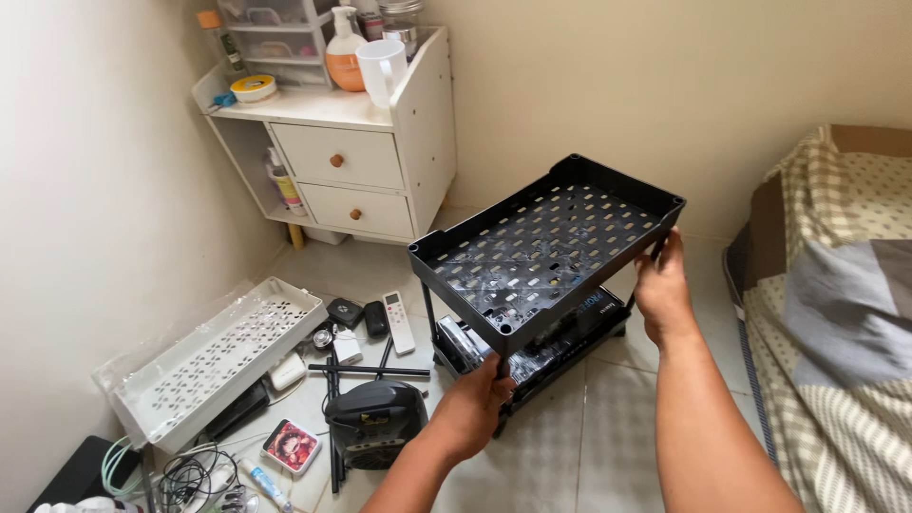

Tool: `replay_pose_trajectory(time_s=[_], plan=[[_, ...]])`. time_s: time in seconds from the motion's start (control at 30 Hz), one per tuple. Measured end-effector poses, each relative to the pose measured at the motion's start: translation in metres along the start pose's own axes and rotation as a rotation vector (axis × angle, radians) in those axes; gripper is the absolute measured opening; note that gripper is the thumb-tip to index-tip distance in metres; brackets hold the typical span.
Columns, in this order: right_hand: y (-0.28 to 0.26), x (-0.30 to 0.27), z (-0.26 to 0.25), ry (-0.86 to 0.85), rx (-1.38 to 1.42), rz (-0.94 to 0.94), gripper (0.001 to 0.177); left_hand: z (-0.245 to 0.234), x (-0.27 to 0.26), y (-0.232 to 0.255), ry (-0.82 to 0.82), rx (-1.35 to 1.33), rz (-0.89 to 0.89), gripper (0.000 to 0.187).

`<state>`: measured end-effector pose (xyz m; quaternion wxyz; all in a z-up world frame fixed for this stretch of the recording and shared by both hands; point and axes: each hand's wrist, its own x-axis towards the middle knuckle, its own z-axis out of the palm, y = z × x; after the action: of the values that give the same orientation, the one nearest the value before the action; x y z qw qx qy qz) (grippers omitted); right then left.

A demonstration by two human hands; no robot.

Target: The person assembles a black metal rack by inserting four vertical poles into the base and attaching a perforated shelf. They remove plastic wrapping from the shelf and place a boxed wireless microphone system on the floor.

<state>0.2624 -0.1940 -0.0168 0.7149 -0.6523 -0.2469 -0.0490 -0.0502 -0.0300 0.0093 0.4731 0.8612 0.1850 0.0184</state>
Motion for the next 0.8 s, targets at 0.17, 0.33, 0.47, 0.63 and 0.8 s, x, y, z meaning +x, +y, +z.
replay_pose_trajectory(time_s=[0.17, 0.33, 0.47, 0.63, 0.8], plan=[[-0.011, -0.013, -0.002, 0.213, -0.217, 0.068, 0.022, 0.001, 0.015, -0.023, 0.234, -0.088, -0.041, 0.025], [-0.038, -0.042, -0.029, 0.227, -0.447, 0.092, 0.021, -0.007, 0.045, -0.029, 0.537, -0.084, -0.057, 0.043], [-0.056, -0.057, -0.042, 0.089, -0.364, 0.245, 0.021, -0.022, 0.070, -0.016, 0.596, -0.074, -0.168, 0.063], [-0.085, -0.068, -0.067, -0.297, -0.215, 0.451, 0.025, 0.006, 0.065, -0.004, 0.833, -0.105, -0.103, 0.072], [-0.084, -0.079, -0.052, -0.703, -0.156, 0.672, 0.032, 0.075, 0.000, 0.015, 0.459, -0.191, 0.363, 0.070]])
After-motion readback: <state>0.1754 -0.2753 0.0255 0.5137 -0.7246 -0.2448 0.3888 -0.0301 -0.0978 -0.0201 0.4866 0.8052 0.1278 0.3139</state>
